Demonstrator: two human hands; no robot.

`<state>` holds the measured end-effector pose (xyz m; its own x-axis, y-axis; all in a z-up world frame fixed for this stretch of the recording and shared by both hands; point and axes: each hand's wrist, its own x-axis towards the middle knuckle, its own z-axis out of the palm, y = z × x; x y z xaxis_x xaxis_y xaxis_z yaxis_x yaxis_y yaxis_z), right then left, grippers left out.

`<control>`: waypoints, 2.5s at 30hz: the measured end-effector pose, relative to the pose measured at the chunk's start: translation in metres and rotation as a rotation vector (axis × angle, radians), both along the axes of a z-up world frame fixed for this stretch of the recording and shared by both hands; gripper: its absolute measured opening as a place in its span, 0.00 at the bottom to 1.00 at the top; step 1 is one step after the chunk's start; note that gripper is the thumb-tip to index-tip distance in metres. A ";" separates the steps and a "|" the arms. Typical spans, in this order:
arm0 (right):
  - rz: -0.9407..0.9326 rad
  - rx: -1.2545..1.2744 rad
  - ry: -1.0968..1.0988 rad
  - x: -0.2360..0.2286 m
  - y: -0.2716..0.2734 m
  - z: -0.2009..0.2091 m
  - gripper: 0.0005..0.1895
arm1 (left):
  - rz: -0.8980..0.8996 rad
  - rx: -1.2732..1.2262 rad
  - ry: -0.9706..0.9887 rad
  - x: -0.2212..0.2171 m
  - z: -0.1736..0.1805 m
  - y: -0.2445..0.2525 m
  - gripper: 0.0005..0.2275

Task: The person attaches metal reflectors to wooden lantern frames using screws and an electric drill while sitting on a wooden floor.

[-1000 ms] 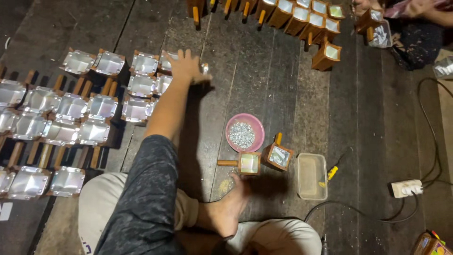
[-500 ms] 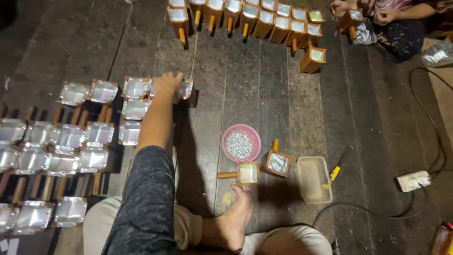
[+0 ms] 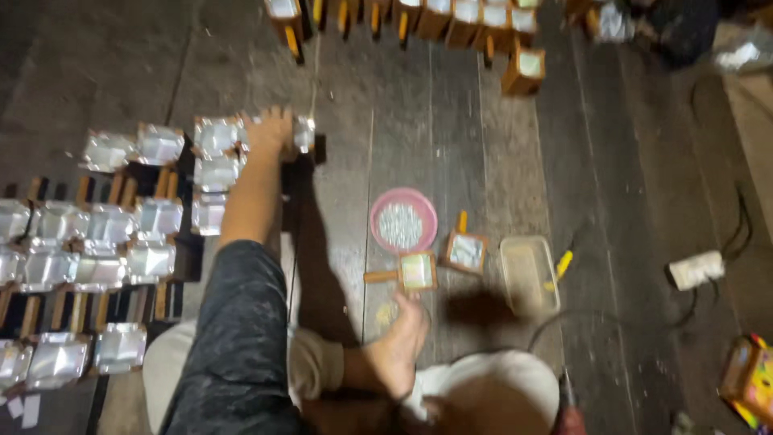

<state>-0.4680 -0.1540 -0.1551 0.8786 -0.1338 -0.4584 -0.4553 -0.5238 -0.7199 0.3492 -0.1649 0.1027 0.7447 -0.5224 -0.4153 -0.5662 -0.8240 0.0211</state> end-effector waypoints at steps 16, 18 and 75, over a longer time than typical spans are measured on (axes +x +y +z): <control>-0.264 -0.175 -0.165 0.165 0.004 0.311 0.19 | -0.091 -0.791 0.469 -0.341 0.012 0.025 0.29; -0.391 -0.013 -0.178 0.157 -0.001 0.284 0.19 | -0.035 -0.726 0.477 -0.344 0.005 0.020 0.26; 0.060 -0.442 -0.445 0.360 -0.043 0.275 0.09 | 0.283 -0.946 0.573 -0.363 -0.036 0.166 0.21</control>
<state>-0.1076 -0.1967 0.1199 0.9844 -0.1715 0.0405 -0.1223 -0.8305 -0.5435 -0.0134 0.0009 0.0668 0.7132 -0.6503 -0.2616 -0.0694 -0.4368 0.8969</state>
